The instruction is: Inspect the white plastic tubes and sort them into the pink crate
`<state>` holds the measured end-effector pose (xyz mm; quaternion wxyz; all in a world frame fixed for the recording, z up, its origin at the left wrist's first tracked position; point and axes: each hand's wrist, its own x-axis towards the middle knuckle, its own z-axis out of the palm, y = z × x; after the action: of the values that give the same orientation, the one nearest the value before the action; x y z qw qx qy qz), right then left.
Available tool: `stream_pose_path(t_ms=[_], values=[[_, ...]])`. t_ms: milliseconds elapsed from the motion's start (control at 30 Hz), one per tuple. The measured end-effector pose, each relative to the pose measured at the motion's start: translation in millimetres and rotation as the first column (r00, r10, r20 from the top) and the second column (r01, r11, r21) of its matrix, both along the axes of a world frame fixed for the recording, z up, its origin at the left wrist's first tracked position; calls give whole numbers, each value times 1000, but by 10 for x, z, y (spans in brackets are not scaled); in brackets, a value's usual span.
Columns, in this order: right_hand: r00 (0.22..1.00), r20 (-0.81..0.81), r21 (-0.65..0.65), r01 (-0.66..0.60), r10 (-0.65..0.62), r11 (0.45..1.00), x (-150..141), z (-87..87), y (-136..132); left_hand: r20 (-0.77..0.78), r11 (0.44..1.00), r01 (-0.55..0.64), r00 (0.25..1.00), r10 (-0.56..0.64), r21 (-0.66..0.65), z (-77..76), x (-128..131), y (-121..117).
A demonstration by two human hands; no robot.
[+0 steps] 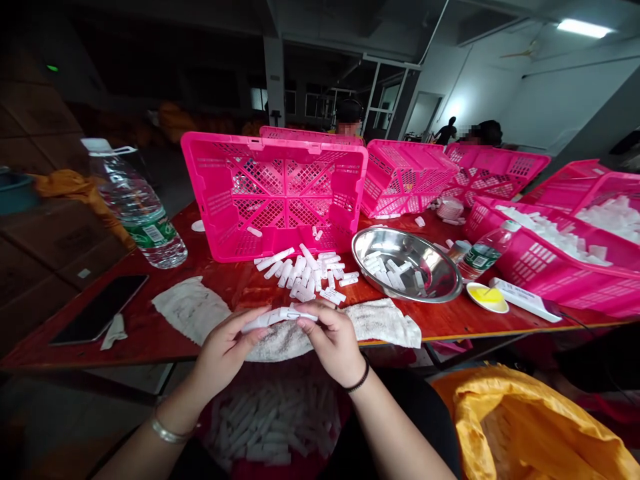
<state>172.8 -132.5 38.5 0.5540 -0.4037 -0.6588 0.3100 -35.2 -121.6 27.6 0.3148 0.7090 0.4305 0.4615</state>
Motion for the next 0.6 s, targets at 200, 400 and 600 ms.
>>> stream_pose_path(t_ms=[200,400,600], values=[[954,195,-145,-203,229,968,99,208,-96,-304,920,142,952,-26,365,113,-52,-134],[923,-375,-400,-242,83,884,-49,107,-190,-350,828,110,930,109,550,90,-56,-227],[931,-360,-347,-193,59,918,-5,163,-215,-242,984,175,956,-165,20,88,-24,-296]])
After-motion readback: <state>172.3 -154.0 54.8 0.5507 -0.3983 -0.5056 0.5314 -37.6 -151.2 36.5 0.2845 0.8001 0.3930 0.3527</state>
